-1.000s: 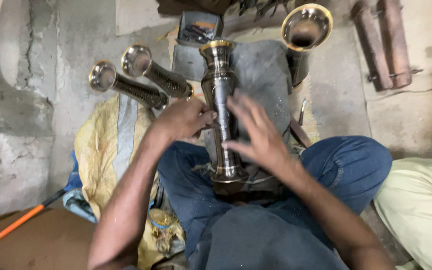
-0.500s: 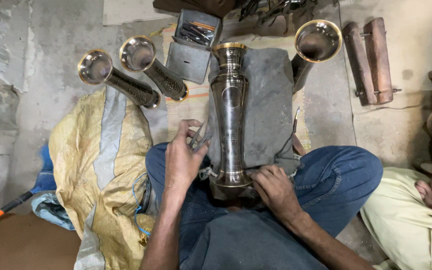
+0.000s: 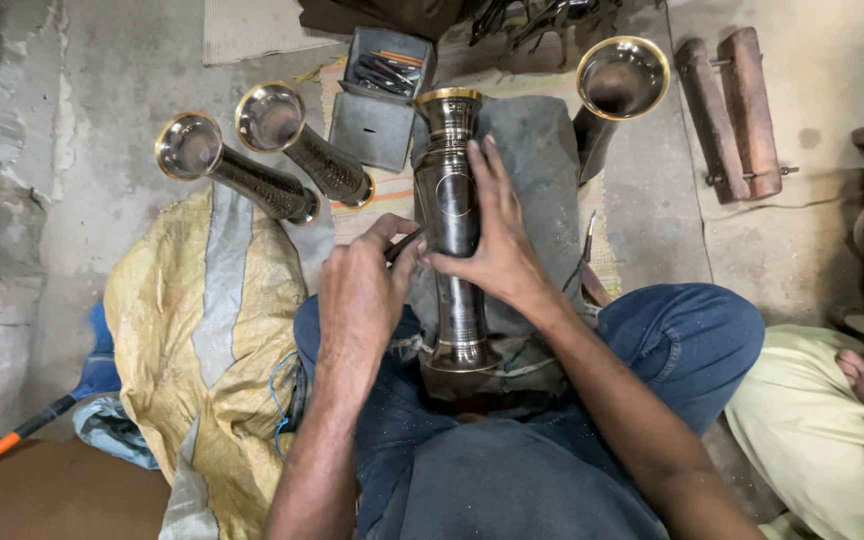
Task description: The person sits on the floor and uses a small metal tool to polish the surface of a silver-colored metal vase. They rotate the vase and work on different sections, including the neck and body, while other similar vases lie nearby.
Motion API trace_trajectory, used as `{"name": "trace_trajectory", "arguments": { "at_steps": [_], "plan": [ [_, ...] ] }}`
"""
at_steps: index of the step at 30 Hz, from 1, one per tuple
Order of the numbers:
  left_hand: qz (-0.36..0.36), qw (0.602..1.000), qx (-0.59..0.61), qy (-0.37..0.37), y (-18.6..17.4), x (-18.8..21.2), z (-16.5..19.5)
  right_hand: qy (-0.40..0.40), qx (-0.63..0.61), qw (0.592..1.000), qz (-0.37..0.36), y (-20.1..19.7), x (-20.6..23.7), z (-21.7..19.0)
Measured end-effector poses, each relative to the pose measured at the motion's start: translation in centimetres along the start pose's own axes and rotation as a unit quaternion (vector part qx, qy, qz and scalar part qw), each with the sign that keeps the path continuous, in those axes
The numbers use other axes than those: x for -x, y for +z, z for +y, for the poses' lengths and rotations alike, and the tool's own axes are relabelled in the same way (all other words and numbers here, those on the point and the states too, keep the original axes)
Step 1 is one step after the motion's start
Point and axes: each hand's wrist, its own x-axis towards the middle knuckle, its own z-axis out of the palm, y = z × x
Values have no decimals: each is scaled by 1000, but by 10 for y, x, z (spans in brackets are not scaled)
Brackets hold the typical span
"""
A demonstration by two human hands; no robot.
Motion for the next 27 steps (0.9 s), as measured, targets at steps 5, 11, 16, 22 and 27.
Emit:
{"name": "trace_trajectory", "arguments": {
  "at_steps": [5,11,16,22,27],
  "plan": [
    [-46,999,9,9,-5,-14,-2,-13,-2,999,30,4,-2,-4],
    [-77,997,17,-19,1,-22,1,18,-9,999,32,4,1,2],
    [-74,997,-35,15,-1,-25,5,15,-4,999,41,5,0,2],
    [-77,995,-51,22,2,-28,13,18,-3,999,35,7,1,8],
    [-93,992,-79,38,7,-30,13,35,-5,999,14,9,2,12]
  ]
}}
